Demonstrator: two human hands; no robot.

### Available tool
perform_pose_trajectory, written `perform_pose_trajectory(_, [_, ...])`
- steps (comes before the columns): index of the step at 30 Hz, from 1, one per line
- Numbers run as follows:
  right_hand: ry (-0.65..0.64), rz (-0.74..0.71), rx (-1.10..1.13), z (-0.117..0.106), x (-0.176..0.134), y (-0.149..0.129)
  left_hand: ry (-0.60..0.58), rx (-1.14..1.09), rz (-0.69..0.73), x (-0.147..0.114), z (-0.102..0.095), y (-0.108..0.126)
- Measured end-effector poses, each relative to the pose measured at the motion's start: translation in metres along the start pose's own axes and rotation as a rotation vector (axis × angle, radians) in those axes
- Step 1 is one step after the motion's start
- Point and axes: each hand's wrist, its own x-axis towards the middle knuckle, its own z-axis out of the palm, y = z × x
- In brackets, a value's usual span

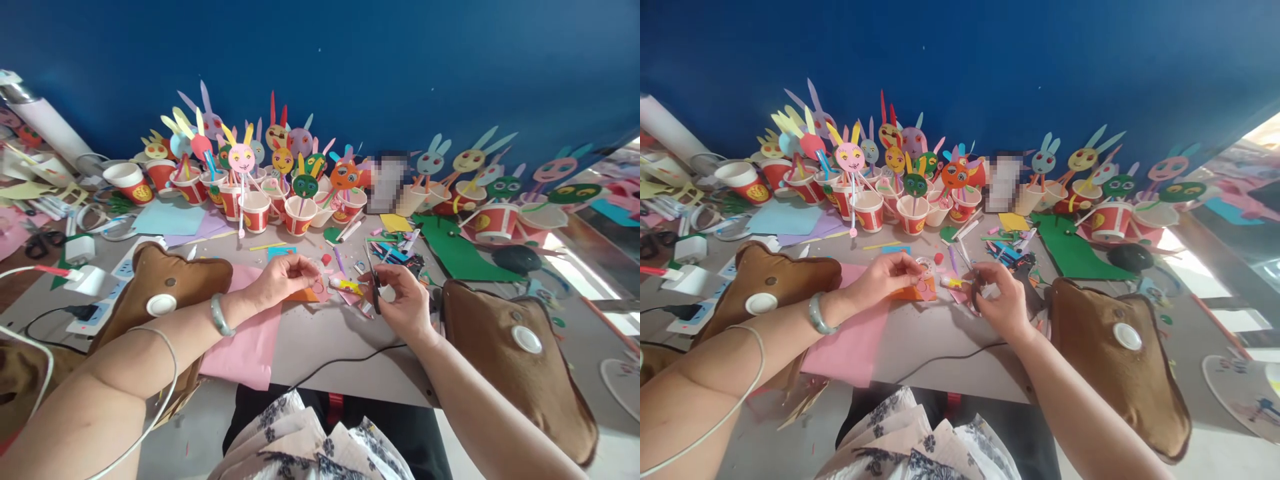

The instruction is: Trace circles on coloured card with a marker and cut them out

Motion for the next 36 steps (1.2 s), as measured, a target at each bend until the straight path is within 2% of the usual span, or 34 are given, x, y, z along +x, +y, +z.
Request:
perform_pose_trajectory(2, [-0.035,0.059,0.056,0.001,0.000,-0.011,0.001,-0.036,0.001,0.001,-0.001,0.000])
perform_pose_trajectory(6, [-0.198,0.220,0.210,0.005,0.004,-0.044,-0.004,-0.109,-0.033,0.001,-0.002,0.002])
perform_pose_trajectory(10, [-0.237,0.307,0.312,0.019,0.009,-0.063,0.007,-0.143,-0.023,0.000,-0.001,0.004])
perform_pose_trajectory(15, [-0.226,0.353,0.407,0.042,0.010,-0.051,0.064,-0.081,0.010,-0.002,0.000,0.009])
perform_pose_trajectory(18, [-0.191,0.365,0.522,0.048,0.007,-0.042,0.078,-0.118,0.002,-0.004,0.003,0.012])
perform_pose_trajectory(20, [-0.168,0.364,0.574,0.049,0.003,-0.039,0.058,-0.171,-0.020,-0.004,0.006,0.013])
perform_pose_trajectory(25, [-0.102,0.334,0.596,0.048,-0.004,-0.037,-0.083,-0.194,-0.130,-0.008,0.014,0.015])
perform_pose_trajectory(30, [-0.143,0.324,0.623,0.052,-0.008,-0.033,-0.011,-0.199,-0.216,-0.011,0.015,0.019])
perform_pose_trajectory(36, [-0.182,0.310,0.619,0.051,-0.010,-0.038,0.012,-0.181,-0.154,-0.010,0.013,0.025])
